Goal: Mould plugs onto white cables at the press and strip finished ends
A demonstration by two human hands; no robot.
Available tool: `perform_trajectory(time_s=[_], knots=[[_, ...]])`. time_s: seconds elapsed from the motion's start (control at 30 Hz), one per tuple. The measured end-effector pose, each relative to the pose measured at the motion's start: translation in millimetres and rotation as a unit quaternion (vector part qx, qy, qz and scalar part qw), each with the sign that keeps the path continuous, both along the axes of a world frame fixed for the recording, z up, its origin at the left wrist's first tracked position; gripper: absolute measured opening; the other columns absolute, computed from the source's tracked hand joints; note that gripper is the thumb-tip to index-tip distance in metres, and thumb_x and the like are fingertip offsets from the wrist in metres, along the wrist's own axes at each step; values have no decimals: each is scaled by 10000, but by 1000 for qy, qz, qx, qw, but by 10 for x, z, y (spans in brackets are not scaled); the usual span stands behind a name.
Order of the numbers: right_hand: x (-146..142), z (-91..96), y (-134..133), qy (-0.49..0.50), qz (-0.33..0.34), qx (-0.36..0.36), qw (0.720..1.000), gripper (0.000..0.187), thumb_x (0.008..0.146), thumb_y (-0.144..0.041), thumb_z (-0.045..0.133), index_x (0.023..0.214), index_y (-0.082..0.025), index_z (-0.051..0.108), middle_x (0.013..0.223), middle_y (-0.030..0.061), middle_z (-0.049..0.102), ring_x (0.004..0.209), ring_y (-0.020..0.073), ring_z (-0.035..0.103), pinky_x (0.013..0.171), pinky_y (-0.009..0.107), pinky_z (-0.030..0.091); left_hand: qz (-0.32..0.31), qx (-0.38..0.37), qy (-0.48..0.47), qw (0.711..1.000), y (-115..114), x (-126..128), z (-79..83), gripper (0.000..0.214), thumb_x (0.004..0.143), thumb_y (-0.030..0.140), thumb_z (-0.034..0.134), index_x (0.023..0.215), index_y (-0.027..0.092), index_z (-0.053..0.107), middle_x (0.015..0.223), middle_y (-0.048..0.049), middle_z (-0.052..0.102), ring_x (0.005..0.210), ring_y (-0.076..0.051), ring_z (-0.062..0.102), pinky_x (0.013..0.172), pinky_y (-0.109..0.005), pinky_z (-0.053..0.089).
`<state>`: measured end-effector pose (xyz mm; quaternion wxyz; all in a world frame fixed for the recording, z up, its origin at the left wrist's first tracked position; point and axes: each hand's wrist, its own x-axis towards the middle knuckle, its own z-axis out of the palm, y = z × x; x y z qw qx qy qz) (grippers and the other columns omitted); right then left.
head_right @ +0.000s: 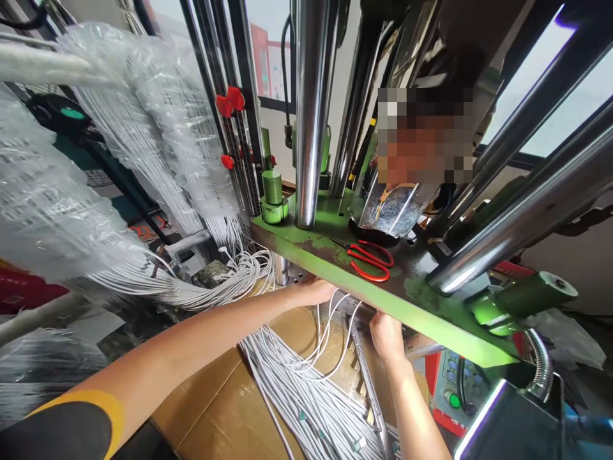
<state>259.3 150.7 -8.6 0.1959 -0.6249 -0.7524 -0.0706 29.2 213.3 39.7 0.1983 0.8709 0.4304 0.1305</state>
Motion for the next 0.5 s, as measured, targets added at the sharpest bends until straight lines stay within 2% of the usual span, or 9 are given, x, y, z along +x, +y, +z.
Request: perform_trajectory(time_s=[0.07,0.13,0.27,0.37,0.5], knots=[[51,-20,-82,-9,5,3,1000,502,814,36,392,1210,-149,639,1177,115,690,1157,247,612,1014,436,479,-11,25,28,999,42,-184,-11,293,881,73,449,949,125,730,833,-111,725,816,-239,672,808,-348,528],[60,-1,-126,-24,11,-3,1000,555,790,29,379,1254,-143,629,1219,138,681,1214,277,582,1035,432,464,-26,50,39,998,47,-310,-33,352,875,60,454,1097,150,712,957,-116,740,926,-247,678,881,-349,518],[-73,119,-45,-59,12,-38,997,486,743,46,416,1106,-106,703,1098,185,721,1125,328,634,982,450,484,-52,88,44,994,-10,-385,-84,469,870,30,464,1281,175,636,1132,-129,717,1105,-267,646,1007,-368,470],[-273,170,84,-77,21,-62,995,412,806,33,489,1120,-137,694,1129,141,723,1083,286,661,967,459,502,-62,103,40,992,-51,-404,-112,533,881,5,438,1355,202,582,1268,-118,671,1220,-253,589,1085,-369,423],[-481,172,250,-79,25,-72,994,308,891,-67,600,1172,-176,665,1222,85,691,1169,243,626,1036,496,472,-54,95,32,994,-36,-394,-114,534,880,-5,438,1348,207,583,1331,-111,636,1258,-244,562,1107,-375,419]])
